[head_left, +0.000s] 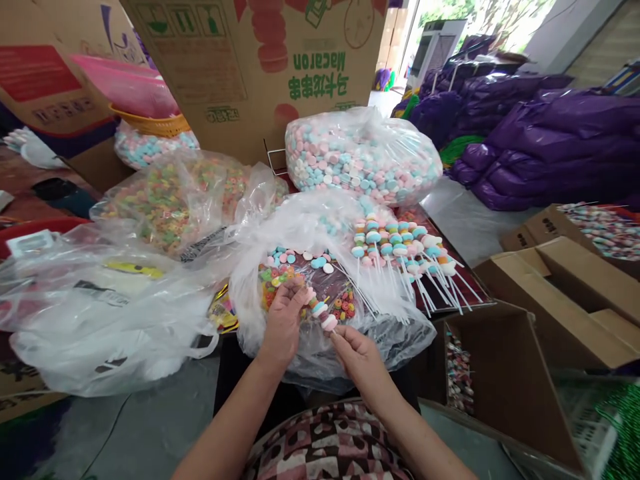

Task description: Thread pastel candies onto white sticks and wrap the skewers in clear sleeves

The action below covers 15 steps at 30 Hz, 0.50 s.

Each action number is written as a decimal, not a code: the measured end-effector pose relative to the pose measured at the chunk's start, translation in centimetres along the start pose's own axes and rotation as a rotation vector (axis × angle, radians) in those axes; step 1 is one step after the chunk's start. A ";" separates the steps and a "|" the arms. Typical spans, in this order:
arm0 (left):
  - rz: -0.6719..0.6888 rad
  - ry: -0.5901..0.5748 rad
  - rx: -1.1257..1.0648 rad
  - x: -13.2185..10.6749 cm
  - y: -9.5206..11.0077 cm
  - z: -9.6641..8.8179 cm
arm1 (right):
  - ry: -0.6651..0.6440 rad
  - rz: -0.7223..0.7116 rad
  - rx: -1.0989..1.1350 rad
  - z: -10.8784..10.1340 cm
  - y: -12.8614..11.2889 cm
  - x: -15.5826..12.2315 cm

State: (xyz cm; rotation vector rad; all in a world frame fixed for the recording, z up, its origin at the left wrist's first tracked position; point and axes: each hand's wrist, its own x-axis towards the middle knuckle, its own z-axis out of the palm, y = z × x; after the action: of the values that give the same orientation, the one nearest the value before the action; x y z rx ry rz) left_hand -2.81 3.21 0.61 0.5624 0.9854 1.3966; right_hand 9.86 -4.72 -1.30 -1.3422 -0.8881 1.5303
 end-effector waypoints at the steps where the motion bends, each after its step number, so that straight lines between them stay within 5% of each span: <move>1: -0.037 0.002 -0.029 0.0 0.0 0.0 | 0.021 -0.023 0.003 -0.2 0.2 0.0; 6: -0.180 -0.038 -0.094 0.1 -0.2 -0.4 | 0.065 -0.056 -0.017 -1.0 0.7 0.0; 15: -0.165 -0.044 -0.192 -0.4 -0.7 -0.2 | -0.001 0.123 0.169 -0.5 -1.0 -0.4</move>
State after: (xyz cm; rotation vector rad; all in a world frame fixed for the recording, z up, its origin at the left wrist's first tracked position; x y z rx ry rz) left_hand -2.50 2.73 0.00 0.3596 0.8320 1.3087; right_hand 10.49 -4.76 -0.35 -1.2926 -0.6705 1.6607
